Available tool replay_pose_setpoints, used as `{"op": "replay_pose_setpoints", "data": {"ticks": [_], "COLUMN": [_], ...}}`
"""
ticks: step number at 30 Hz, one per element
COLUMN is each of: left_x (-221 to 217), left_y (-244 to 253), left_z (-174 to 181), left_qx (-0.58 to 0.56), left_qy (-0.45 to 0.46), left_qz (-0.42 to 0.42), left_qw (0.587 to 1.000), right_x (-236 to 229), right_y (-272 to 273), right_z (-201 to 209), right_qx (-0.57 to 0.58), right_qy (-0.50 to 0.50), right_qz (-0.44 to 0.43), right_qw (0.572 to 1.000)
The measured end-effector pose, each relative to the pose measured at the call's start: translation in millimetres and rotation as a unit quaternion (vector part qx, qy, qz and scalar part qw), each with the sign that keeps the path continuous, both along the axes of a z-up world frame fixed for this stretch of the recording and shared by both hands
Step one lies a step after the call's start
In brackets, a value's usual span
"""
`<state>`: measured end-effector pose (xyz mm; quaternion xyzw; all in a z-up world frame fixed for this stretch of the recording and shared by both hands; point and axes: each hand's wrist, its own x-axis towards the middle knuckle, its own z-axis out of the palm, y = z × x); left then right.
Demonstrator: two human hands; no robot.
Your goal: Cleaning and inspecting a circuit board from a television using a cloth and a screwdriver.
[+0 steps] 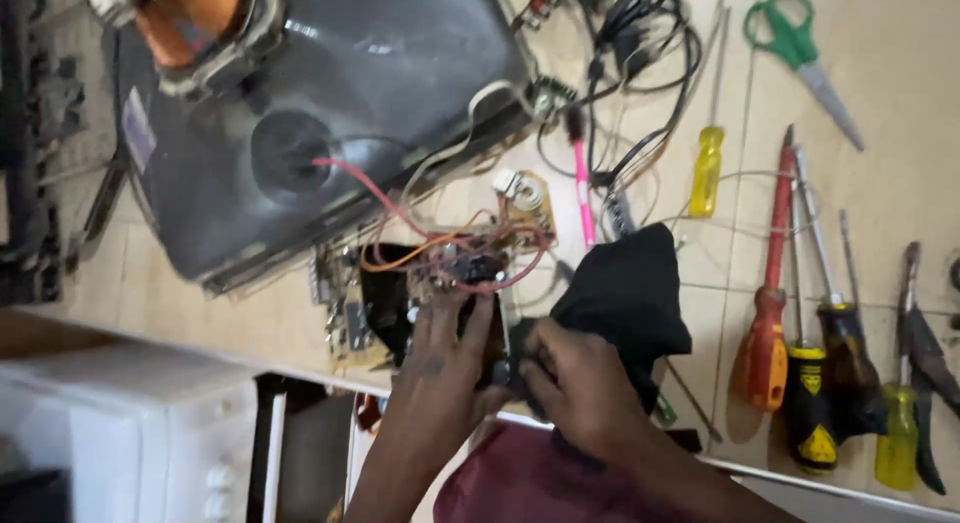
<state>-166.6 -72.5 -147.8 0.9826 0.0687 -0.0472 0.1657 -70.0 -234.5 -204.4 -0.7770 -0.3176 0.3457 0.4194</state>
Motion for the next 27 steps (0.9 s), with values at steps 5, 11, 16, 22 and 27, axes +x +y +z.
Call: {"op": "replay_pose_setpoints", "data": {"ticks": [5,11,16,22,27], "left_x": [3,-3,-7,-6,-3], "left_y": [-5,-1,-4,-14,-48], "left_z": [4,-13,-9,3,22], "left_qx": [0.000,0.017,-0.003,0.052,-0.041], "left_qy": [0.034,0.018,-0.002,0.004,-0.025], "left_qz": [0.016,0.018,0.000,0.036,0.133], "left_qw": [0.999,1.000,1.000,0.998,0.990], "right_x": [20,-6,-7,10,47], "right_y": [31,9,-3,-54,-75], "right_z": [22,9,6,2,101], "right_qx": [0.207,0.173,0.168,0.049,0.067], "right_qy": [-0.085,-0.122,-0.063,0.030,0.057], "right_qz": [-0.128,-0.100,-0.090,0.000,-0.183], "right_qw": [0.966,0.972,0.980,0.998,0.979]}}
